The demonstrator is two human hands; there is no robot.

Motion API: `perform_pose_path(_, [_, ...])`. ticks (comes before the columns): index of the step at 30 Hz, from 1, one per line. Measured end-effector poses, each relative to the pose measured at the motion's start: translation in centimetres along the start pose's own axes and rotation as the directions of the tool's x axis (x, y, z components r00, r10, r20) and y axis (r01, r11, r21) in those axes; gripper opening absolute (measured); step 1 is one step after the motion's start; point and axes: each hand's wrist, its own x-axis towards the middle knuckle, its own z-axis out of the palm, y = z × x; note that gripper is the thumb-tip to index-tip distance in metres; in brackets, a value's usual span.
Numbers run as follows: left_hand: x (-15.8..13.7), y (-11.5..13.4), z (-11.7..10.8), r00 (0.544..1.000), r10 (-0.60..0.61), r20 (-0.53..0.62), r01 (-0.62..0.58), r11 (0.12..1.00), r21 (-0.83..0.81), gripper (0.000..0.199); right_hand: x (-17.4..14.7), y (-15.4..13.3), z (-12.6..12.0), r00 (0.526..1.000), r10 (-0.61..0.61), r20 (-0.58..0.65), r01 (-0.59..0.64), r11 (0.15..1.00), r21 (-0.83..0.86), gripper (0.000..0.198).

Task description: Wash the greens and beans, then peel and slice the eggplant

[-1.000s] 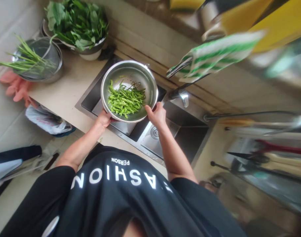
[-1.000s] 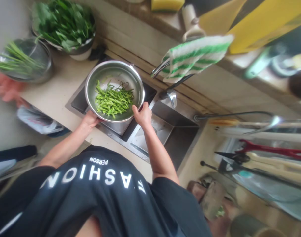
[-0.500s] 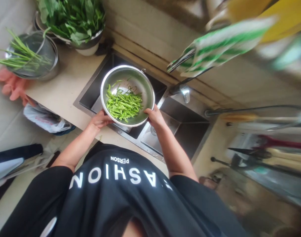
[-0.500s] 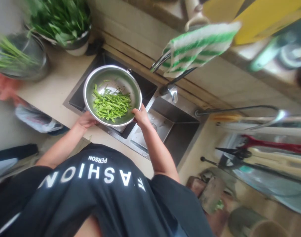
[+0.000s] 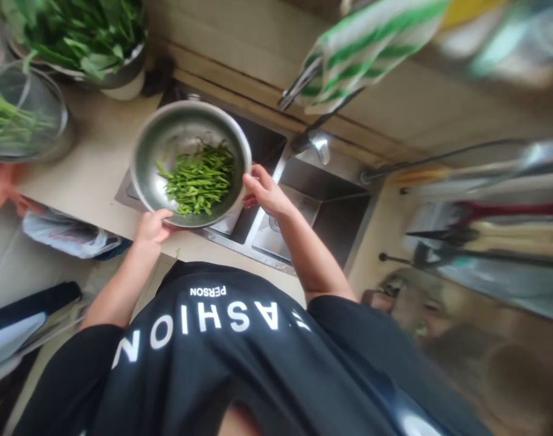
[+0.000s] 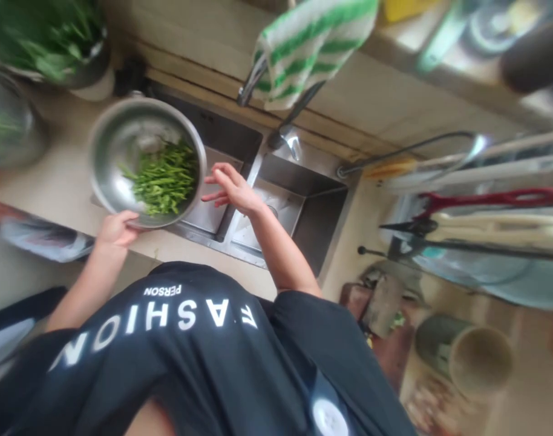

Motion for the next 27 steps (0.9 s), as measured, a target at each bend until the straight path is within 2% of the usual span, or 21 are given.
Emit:
perform_pose_path(2, [-0.5, 1.5, -1.6, 0.996, -0.012, -0.089, 0.01, 1.0, -0.028, 0.032, -0.4, -0.1, -1.8, 1.0, 0.02, -0.016, -0.019, 0.997, 0.07, 0.052])
perform_pose_path(4, [-0.9, 3.1, -3.9, 0.987, 0.029, -0.157, -0.033, 0.999, -0.024, 0.036, -0.8, 1.1, -4.5, 0.981, 0.042, -0.188, -0.021, 0.994, 0.111, 0.048])
perform_pose_path(6, [-1.0, 4.5, -6.6, 0.972, 0.131, -0.193, -0.128, 0.991, 0.029, 0.043, -1.5, 3.4, -7.5, 0.913, 0.089, -0.399, -0.033, 0.989, 0.144, 0.04])
perform_pose_path(8, [-0.7, 5.3, -9.5, 0.965, 0.212, -0.157, -0.201, 0.976, 0.081, 0.052, -2.5, 6.2, -10.1, 0.823, 0.176, -0.541, -0.072, 0.976, 0.207, 0.031])
perform_pose_path(11, [0.4, 6.0, -13.7, 0.972, 0.212, -0.102, -0.199, 0.972, 0.127, 0.058, -4.3, 10.0, -12.4, 0.709, 0.315, -0.631, -0.142, 0.94, 0.31, 0.025])
perform_pose_path(14, [1.9, 6.6, -16.0, 0.977, 0.17, -0.126, -0.145, 0.971, 0.188, 0.057, -5.9, 12.8, -13.1, 0.633, 0.411, -0.656, -0.211, 0.907, 0.365, 0.027])
perform_pose_path(16, [2.3, 6.9, -16.4, 0.981, 0.148, -0.123, -0.119, 0.969, 0.215, 0.057, -6.7, 14.2, -13.2, 0.606, 0.448, -0.657, -0.244, 0.891, 0.383, 0.028])
perform_pose_path(18, [2.2, 7.1, -16.0, 0.984, 0.131, -0.122, -0.104, 0.973, 0.206, 0.058, -7.2, 15.3, -13.4, 0.599, 0.465, -0.652, -0.257, 0.883, 0.392, 0.029])
perform_pose_path(23, [0.7, 7.3, -14.4, 0.981, 0.11, -0.159, -0.091, 0.988, 0.121, 0.059, -7.6, 17.1, -13.6, 0.62, 0.468, -0.63, -0.271, 0.881, 0.388, 0.026])
perform_pose_path(27, [0.5, 7.5, -14.3, 0.977, 0.122, -0.178, -0.109, 0.991, 0.083, 0.036, -6.9, 18.3, -13.4, 0.629, 0.41, -0.661, -0.422, 0.893, 0.153, 0.018])
